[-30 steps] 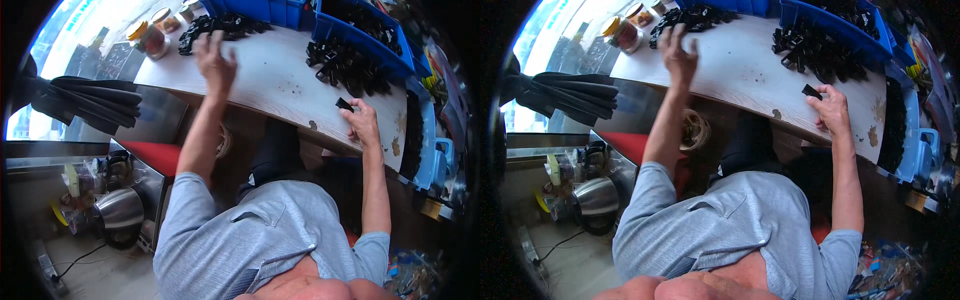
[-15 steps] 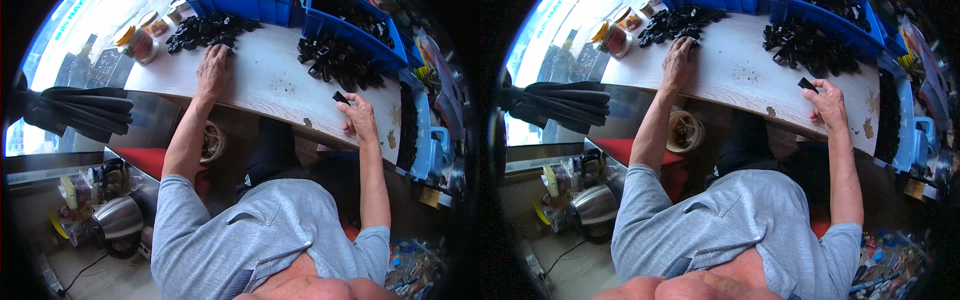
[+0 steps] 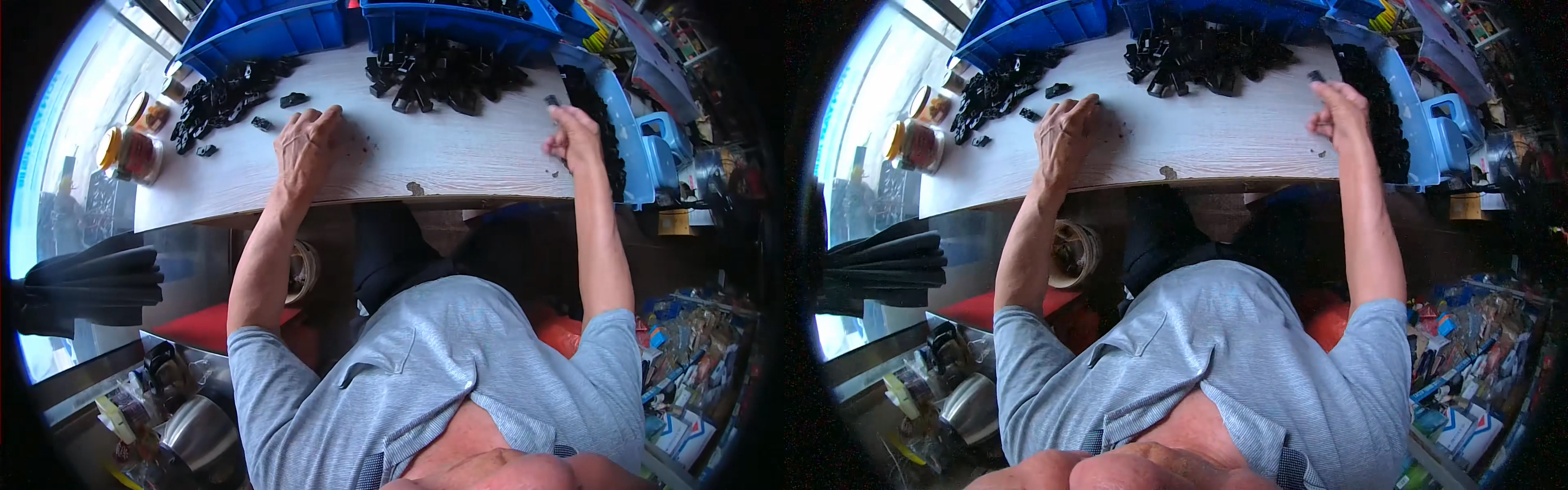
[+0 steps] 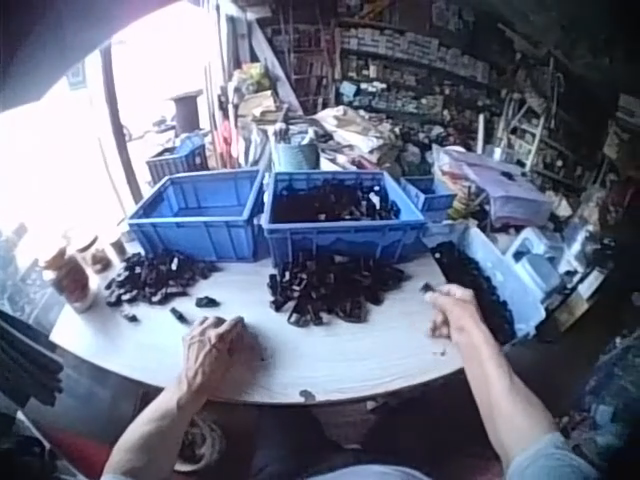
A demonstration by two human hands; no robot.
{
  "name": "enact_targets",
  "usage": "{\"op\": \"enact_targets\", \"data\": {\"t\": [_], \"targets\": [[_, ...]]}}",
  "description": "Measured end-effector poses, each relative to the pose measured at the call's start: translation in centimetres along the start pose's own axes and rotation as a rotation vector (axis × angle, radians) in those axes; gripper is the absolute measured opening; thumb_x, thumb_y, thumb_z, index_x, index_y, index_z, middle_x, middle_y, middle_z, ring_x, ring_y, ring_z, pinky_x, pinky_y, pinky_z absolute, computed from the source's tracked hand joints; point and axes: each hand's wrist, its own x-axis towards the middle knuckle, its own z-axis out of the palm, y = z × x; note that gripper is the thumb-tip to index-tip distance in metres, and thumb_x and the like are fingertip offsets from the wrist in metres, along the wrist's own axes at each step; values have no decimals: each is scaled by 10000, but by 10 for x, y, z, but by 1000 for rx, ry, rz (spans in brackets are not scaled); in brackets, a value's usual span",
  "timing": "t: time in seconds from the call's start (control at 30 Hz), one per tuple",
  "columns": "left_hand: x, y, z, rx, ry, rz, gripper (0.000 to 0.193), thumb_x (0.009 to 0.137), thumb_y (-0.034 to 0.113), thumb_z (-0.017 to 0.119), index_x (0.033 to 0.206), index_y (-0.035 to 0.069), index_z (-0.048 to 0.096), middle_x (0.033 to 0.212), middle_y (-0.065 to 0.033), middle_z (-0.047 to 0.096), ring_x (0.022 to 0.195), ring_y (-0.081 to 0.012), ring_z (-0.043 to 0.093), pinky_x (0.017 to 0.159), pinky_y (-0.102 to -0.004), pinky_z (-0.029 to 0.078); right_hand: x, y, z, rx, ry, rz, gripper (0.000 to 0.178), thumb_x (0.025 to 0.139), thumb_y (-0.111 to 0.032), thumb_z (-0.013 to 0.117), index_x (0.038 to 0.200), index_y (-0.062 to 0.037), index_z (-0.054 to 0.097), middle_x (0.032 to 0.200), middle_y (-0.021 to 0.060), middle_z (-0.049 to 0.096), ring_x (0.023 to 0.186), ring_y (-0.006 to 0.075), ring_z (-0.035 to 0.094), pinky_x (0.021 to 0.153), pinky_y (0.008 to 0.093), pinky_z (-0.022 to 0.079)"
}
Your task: Assembling small black plastic components at a workbench.
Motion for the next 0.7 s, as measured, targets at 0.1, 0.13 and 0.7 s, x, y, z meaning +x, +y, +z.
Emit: {"op": "enact_targets", "data": {"t": [0.1,0.13,0.7], "targets": [[6,13,0,14,-102,5,211,909,187,690,1110,127,709,885,-122,693,853,-298,672,717,-428,538,21,-6,-14,56,367,0,344,823,-185,807,1129,-91,680,562,24,487,556,198,608,550,402,599],[8,15,-1,13,-101,4,211,909,187,690,1110,127,709,885,-122,693,853,-298,672,717,-428,538,19,-7,-11,55,366,-1,344,823,-185,807,1129,-91,680,562,24,487,556,198,608,550,402,599],[34,23,-8,-41,-308,15,210,942,282,648,960,100,749,844,-159,688,845,-341,666,786,-448,521,-15,-8,105,-584,-415,-154,624,784,-36,670,1389,-154,572,589,-5,514,440,89,490,338,271,424]]}}
